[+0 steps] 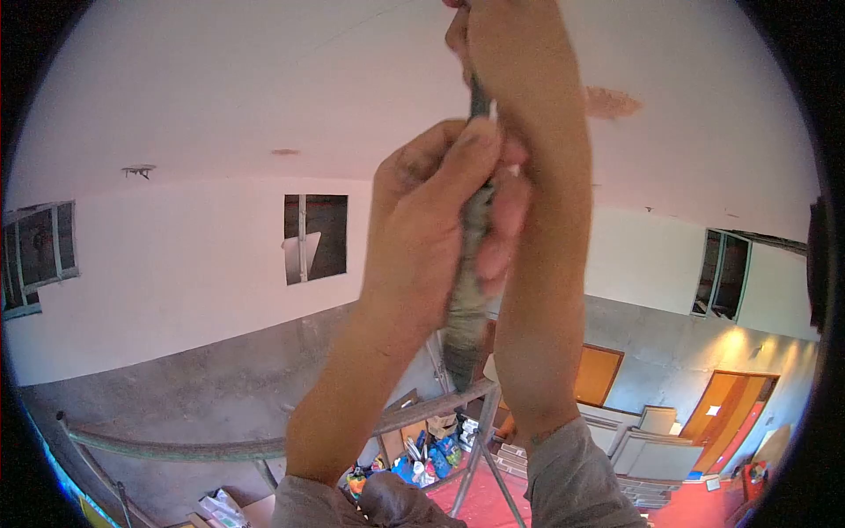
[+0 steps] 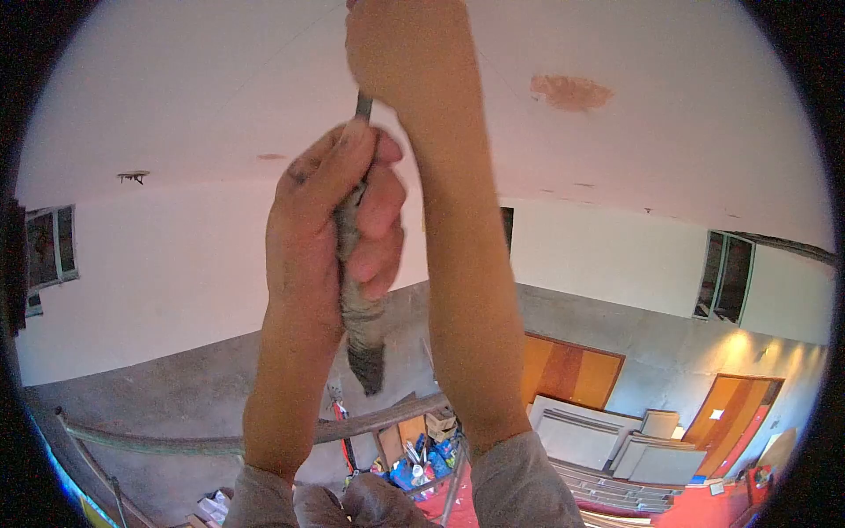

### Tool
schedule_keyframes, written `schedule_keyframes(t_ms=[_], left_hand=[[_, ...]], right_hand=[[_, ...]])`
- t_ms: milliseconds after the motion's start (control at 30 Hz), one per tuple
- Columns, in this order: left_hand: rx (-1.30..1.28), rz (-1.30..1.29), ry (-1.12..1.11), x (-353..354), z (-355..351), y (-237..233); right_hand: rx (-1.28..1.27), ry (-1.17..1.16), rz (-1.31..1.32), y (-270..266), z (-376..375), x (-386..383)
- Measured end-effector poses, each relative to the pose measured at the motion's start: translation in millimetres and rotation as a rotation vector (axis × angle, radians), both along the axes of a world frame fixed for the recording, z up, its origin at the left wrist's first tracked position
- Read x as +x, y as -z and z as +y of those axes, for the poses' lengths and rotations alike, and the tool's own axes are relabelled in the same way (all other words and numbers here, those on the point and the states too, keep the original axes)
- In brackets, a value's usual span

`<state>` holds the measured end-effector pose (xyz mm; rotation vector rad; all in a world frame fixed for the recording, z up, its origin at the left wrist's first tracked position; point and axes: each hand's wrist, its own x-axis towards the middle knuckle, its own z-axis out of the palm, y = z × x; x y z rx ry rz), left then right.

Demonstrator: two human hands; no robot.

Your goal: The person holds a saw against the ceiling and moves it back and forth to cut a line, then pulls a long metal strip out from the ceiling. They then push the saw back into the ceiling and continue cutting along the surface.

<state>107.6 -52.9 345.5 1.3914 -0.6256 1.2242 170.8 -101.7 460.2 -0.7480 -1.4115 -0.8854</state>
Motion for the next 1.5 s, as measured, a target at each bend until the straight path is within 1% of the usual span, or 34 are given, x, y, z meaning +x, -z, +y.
schedule_keyframes(t_ms=[33, 67, 100, 133, 200, 267, 300, 367, 400, 467, 500, 533, 600, 667, 767, 867, 900, 933, 967, 1033, 1067, 1167, 1267, 1333, 1367, 1400, 1433, 1500], left_hand=[[-0.032, -0.012, 0.037, 3.6, -16.5, -1.7], [-0.055, -0.024, 0.072, 5.9, -25.4, -3.9], [-0.025, -0.031, 0.075, 7.1, -23.8, -7.6], [-0.001, -0.034, 0.078, 9.7, -19.0, -12.7], [0.057, -0.03, 0.073, 11.2, -9.4, -19.2], [0.045, -0.033, -0.001, 13.8, -5.0, -21.5], [0.039, -0.037, -0.039, 14.6, -2.8, -22.3], [0.054, -0.111, -0.237, 19.0, 2.3, -24.2], [0.063, -0.146, -0.333, 21.1, 4.1, -26.0], [0.189, -0.089, -0.543, 14.6, 12.6, -32.7], [0.253, -0.055, -0.646, 9.4, 17.5, -33.4], [0.232, 0.047, -0.643, -1.4, 13.1, -34.1], [0.324, 0.07, -0.714, -12.6, 14.5, -36.4], [0.414, 0.082, -0.81, -20.7, 26.4, -38.2], [0.479, 0.146, -0.792, -26.5, 57.4, -29.0], [0.476, 0.17, -0.841, -34.3, 72.1, -21.8], [0.502, 0.148, -0.798, -34.2, 72.6, -21.2], [0.526, 0.128, -0.753, -33.3, 72.3, -19.5], [0.55, 0.1, -0.704, -32.0, 72.6, -18.9], [0.644, 0.04, -0.691, -29.2, 76.4, -17.7], [0.686, 0.019, -0.68, -27.9, 78.1, -14.0], [0.595, -0.116, -0.447, -27.0, 81.6, -6.2], [0.715, -0.193, -0.377, -28.3, 103.3, 3.0], [0.769, -0.124, -0.427, -18.4, 137.5, 14.2], [0.781, -0.058, -0.46, -11.3, 155.5, 30.3], [0.727, 0.032, -0.523, -0.6, 171.3, 45.4], [0.64, 0.135, -0.476, 14.9, 193.5, 65.1], [0.48, 0.286, -0.377, 49.9, 236.4, 106.1]], right_hand=[[0.142, 0.171, -0.198, -16.1, 15.7, 24.9], [0.119, 0.142, -0.205, -18.6, 13.5, 27.8], [0.096, 0.113, -0.212, -21.2, 11.3, 30.7], [-0.103, -0.114, -0.021, -8.2, -8.7, 17.2], [-0.22, -0.34, 0.16, 12.2, -17.5, 18.2], [-0.067, -0.344, 0.134, 31.7, -0.3, 42.9], [-0.124, -0.381, 0.196, 54.3, -6.2, 38.8], [-0.082, -0.382, 0.139, 103.7, -4.4, 34.7], [-0.082, -0.417, 0.143, 118.9, -1.3, 30.4], [-0.083, -0.487, 0.152, 146.6, 1.6, 14.8], [-0.119, -0.52, 0.191, 149.3, 1.0, 10.7], [-0.154, -0.553, 0.231, 152.0, 0.4, 6.7], [-0.186, -0.571, 0.252, 150.9, 2.7, 4.3], [-0.169, -0.528, 0.268, 149.3, 6.1, 2.2], [-0.158, -0.48, 0.294, 143.0, 14.3, -1.8], [-0.133, -0.395, 0.315, 124.7, 20.5, -3.9], [-0.117, -0.358, 0.311, 115.1, 21.3, -4.2], [-0.126, -0.438, 0.327, 106.9, 17.2, -6.3], [-0.124, -0.426, 0.31, 98.3, 13.9, -6.8], [-0.123, -0.399, 0.275, 82.7, 10.0, -6.1], [-0.075, -0.355, 0.228, 79.5, 11.0, -6.0], [-0.077, -0.378, 0.266, 78.6, 9.9, -17.3], [-0.118, -0.367, 0.299, 77.2, 10.5, -12.4], [-0.118, -0.23, 0.279, 71.9, 6.1, -11.1], [-0.141, -0.177, 0.29, 72.8, 5.9, -10.0], [-0.128, -0.007, 0.282, 74.2, 4.6, -9.8], [-0.203, 0.081, 0.225, 71.7, 3.1, -0.9], [-0.081, -0.095, 0.187, 77.1, 14.4, -2.9]])
